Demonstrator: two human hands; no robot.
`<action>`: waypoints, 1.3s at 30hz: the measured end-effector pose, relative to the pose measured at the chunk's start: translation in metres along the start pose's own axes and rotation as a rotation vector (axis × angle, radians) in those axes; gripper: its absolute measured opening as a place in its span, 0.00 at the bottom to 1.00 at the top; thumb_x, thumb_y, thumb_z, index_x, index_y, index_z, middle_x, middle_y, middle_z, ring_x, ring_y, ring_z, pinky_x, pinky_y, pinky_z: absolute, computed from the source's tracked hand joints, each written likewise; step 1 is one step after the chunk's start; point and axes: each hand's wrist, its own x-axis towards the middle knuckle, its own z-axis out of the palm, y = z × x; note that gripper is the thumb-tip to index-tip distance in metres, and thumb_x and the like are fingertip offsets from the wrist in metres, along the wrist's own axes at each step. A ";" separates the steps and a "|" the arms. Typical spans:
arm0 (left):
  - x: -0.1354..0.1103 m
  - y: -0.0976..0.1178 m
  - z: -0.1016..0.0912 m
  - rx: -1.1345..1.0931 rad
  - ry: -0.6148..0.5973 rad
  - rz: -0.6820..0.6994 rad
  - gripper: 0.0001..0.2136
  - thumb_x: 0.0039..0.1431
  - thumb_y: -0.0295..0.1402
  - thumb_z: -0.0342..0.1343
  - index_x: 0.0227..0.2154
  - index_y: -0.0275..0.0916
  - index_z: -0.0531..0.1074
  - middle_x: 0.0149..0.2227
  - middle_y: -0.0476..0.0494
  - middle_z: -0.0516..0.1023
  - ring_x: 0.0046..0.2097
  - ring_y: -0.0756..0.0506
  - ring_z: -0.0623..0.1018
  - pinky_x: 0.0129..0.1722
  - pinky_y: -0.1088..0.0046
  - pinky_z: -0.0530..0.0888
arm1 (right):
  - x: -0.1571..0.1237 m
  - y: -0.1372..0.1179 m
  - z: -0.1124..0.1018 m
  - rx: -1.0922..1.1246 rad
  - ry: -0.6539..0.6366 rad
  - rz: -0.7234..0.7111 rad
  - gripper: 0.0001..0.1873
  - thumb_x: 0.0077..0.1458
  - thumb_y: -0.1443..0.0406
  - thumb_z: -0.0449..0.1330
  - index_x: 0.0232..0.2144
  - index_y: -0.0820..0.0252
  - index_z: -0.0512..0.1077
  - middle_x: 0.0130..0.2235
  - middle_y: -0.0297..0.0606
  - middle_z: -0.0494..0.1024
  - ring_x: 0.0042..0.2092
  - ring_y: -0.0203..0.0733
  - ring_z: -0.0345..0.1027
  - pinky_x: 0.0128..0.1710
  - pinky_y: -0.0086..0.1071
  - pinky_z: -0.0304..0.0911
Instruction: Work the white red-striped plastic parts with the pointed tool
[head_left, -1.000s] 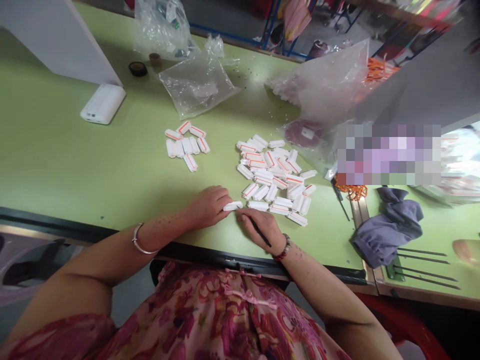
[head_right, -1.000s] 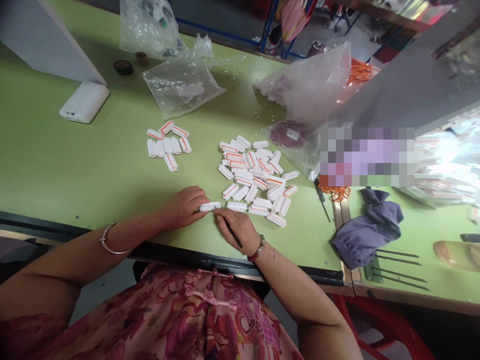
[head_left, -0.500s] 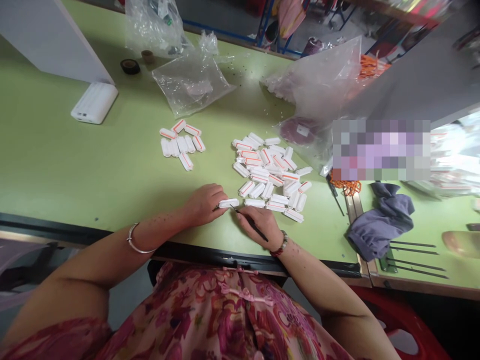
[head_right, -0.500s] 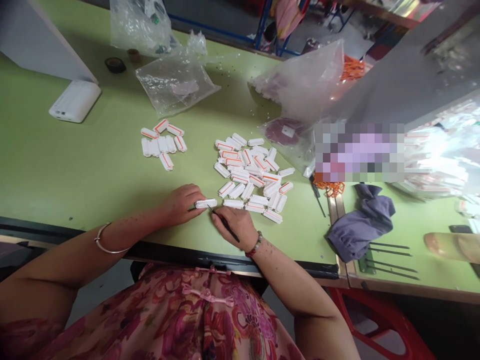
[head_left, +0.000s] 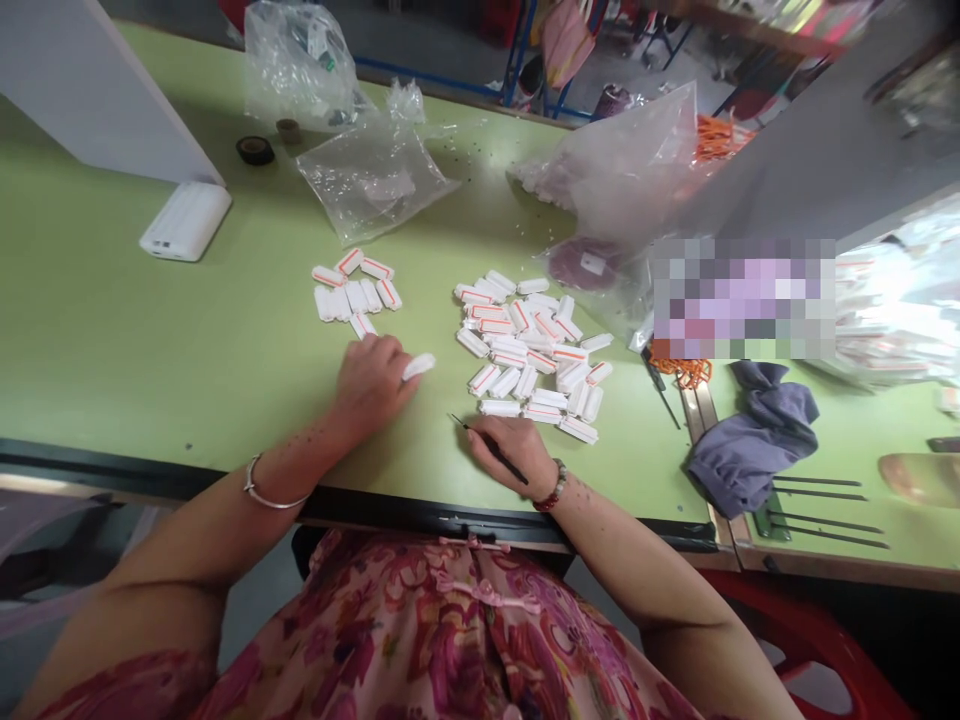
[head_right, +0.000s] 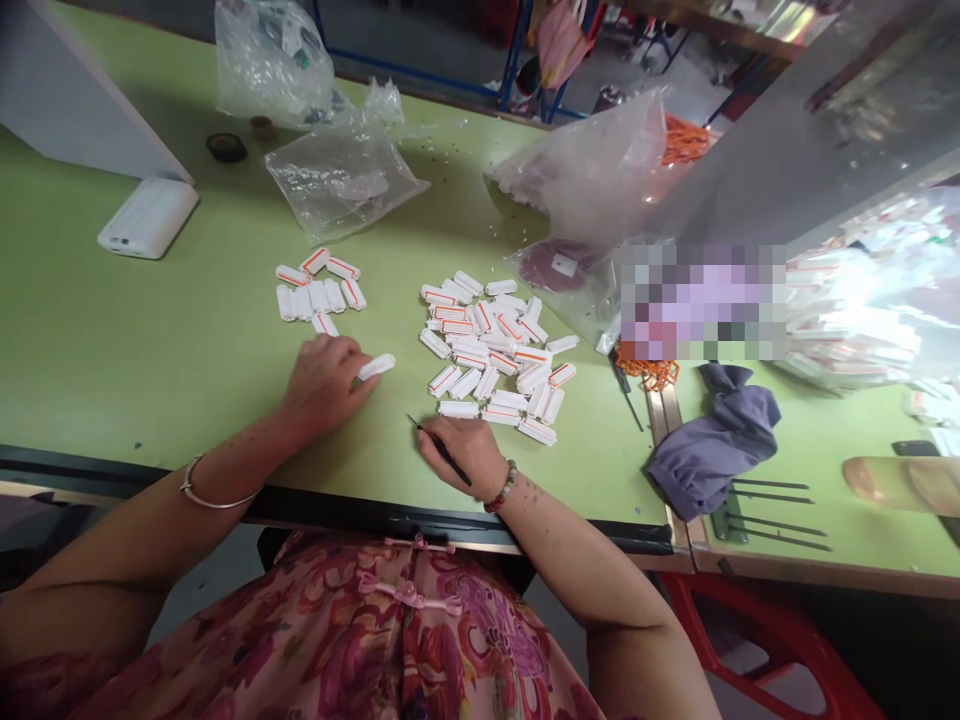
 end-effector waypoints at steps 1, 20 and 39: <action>0.001 -0.004 -0.003 0.043 0.045 -0.070 0.11 0.62 0.37 0.50 0.39 0.35 0.72 0.43 0.32 0.72 0.43 0.35 0.68 0.40 0.57 0.63 | 0.000 0.000 0.000 -0.004 -0.008 -0.012 0.11 0.64 0.65 0.50 0.33 0.60 0.70 0.23 0.32 0.71 0.24 0.33 0.63 0.27 0.27 0.57; 0.036 0.027 0.007 -0.117 -0.222 0.052 0.20 0.61 0.32 0.46 0.55 0.32 0.64 0.45 0.35 0.74 0.45 0.37 0.72 0.45 0.59 0.67 | 0.001 0.004 -0.003 -0.030 -0.117 -0.021 0.12 0.65 0.62 0.47 0.35 0.60 0.69 0.27 0.34 0.73 0.27 0.34 0.65 0.30 0.27 0.55; 0.008 0.023 0.012 -0.326 -0.212 0.296 0.17 0.63 0.46 0.51 0.40 0.34 0.71 0.40 0.39 0.71 0.43 0.42 0.71 0.43 0.67 0.68 | 0.003 0.009 -0.006 0.024 0.002 0.180 0.13 0.63 0.63 0.50 0.28 0.59 0.69 0.22 0.32 0.70 0.23 0.32 0.60 0.27 0.26 0.55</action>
